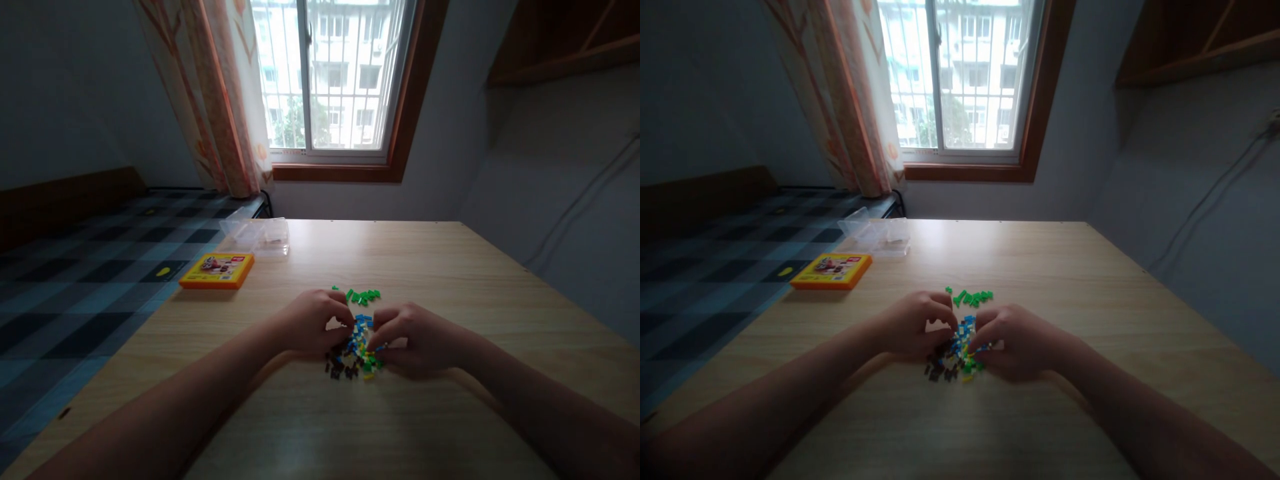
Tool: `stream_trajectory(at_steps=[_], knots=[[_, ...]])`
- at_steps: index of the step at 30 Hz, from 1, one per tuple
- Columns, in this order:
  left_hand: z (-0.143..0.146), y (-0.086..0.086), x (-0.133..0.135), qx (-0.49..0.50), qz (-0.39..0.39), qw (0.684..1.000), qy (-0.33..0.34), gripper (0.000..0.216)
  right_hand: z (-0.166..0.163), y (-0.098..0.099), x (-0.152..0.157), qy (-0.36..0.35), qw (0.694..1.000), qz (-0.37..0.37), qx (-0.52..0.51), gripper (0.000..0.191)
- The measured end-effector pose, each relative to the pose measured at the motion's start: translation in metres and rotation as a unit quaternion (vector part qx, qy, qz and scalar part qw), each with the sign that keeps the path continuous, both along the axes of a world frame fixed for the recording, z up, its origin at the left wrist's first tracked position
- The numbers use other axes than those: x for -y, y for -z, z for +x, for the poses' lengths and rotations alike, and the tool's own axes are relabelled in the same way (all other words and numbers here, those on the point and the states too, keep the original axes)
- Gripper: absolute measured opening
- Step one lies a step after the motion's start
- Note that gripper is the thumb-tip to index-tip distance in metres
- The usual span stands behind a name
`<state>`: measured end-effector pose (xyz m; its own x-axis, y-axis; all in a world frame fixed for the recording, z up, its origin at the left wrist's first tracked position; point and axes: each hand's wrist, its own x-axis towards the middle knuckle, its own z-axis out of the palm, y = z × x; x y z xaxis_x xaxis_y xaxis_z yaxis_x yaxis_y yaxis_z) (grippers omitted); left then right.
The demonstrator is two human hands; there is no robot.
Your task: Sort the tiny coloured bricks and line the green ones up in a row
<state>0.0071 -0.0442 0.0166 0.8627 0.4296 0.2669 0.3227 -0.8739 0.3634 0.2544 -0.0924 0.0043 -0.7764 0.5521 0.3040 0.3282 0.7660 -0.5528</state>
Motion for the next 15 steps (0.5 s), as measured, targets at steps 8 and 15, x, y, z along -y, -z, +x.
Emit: stream_trajectory(at_steps=[8,15], knots=[[0.0057,0.0009,0.0093,-0.021,-0.066,0.996,0.062,0.017,-0.0073,0.0,0.0072,-0.026,0.999,0.014,0.016,0.014],[0.0051,0.0036,0.0083,-0.044,-0.051,0.996,0.06,0.015,-0.0041,-0.0041,0.0061,-0.037,0.998,0.022,0.053,0.015]])
